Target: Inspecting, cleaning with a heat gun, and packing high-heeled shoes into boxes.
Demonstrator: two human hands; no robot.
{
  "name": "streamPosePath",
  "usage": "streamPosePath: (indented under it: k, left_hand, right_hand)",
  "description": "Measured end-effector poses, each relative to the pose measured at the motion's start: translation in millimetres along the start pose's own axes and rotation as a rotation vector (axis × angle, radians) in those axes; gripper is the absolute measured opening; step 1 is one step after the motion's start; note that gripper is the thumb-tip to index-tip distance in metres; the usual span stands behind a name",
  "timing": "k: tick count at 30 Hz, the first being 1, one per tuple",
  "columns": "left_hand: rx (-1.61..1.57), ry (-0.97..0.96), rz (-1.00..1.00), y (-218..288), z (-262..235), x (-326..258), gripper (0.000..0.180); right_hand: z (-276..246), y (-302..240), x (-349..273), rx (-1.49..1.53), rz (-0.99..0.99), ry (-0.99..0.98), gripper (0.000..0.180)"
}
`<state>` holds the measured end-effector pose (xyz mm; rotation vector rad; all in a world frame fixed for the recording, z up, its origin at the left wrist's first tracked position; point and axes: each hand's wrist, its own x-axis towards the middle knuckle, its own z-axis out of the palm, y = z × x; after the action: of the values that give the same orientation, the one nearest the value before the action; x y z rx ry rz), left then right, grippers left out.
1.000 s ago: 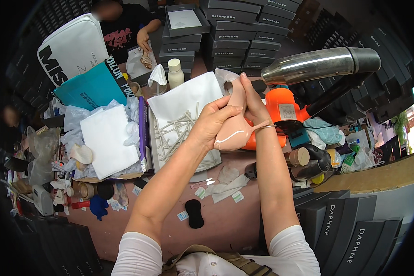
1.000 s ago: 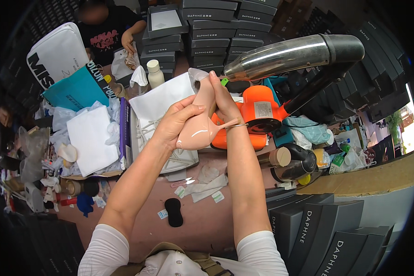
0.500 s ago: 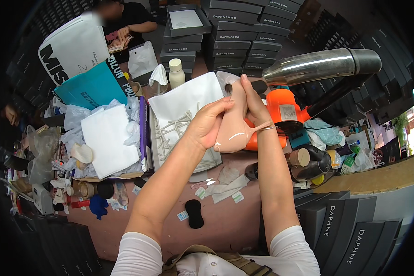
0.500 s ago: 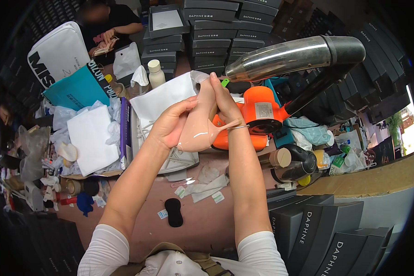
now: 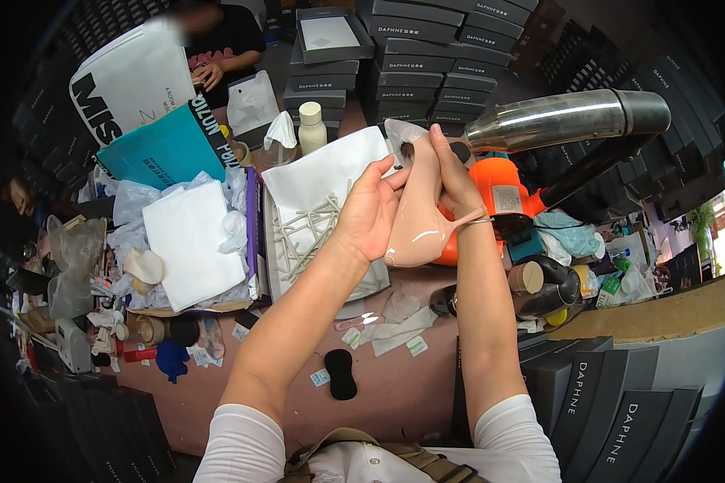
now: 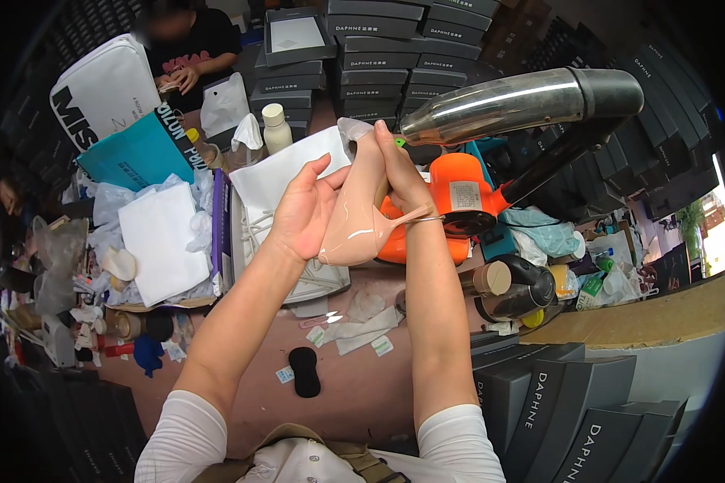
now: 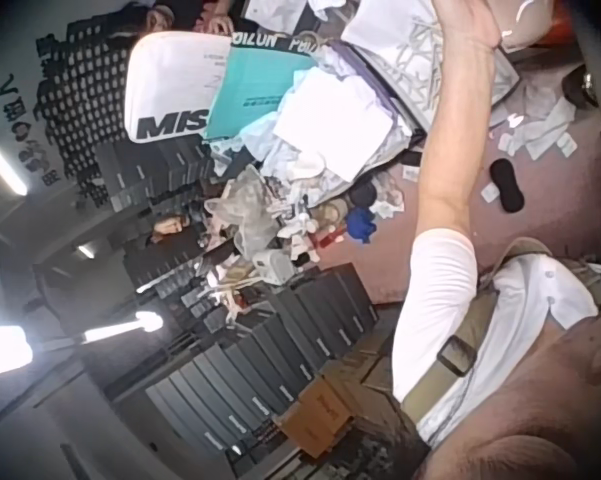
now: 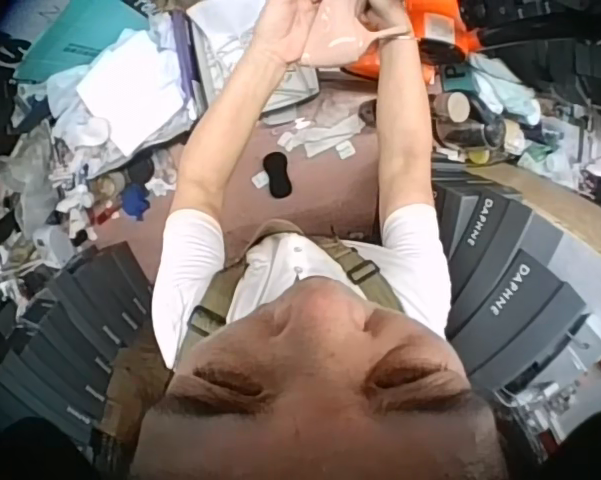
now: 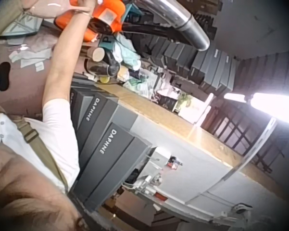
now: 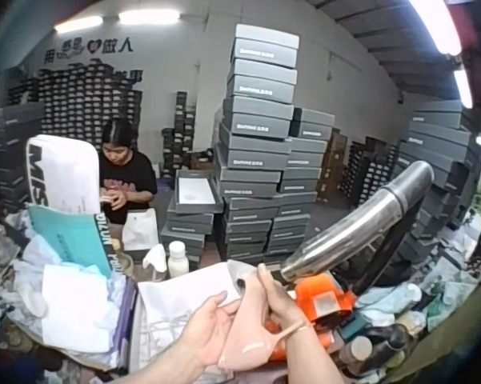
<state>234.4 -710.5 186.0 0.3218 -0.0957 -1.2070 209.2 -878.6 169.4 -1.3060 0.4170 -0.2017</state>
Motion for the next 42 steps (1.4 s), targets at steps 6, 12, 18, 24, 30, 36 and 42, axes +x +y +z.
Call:
streamPosePath:
  k: [6, 12, 18, 24, 30, 36, 42]
  left_hand:
    - [-0.094, -0.148, -0.044, 0, -9, 2, 0.062]
    - [-0.176, -0.202, -0.016, -6, -14, 0, 0.063]
    - [-0.214, -0.219, -0.013, -8, -20, 3, 0.064]
    - [-0.17, -0.195, -0.011, -6, -16, 5, 0.065]
    - [-0.14, -0.173, 0.009, -2, -8, 8, 0.067]
    - [-0.136, -0.138, 0.017, -2, -8, 7, 0.068]
    - [-0.09, -0.134, 0.021, -3, -4, 4, 0.058]
  right_hand:
    - [-3, -2, 0, -0.036, -0.021, 0.008, 0.07]
    - [0, -5, 0, -0.11, -0.079, 0.019, 0.07]
    - [-1, -6, 2, -0.14, -0.08, 0.037, 0.069]
    - [-3, -9, 3, -0.126, -0.036, 0.047, 0.07]
    - [-4, -12, 9, -0.057, -0.005, 0.038, 0.069]
    - [-4, -9, 10, -0.044, -0.032, 0.015, 0.066]
    - [-3, -10, 6, -0.108, 0.02, 0.043, 0.069]
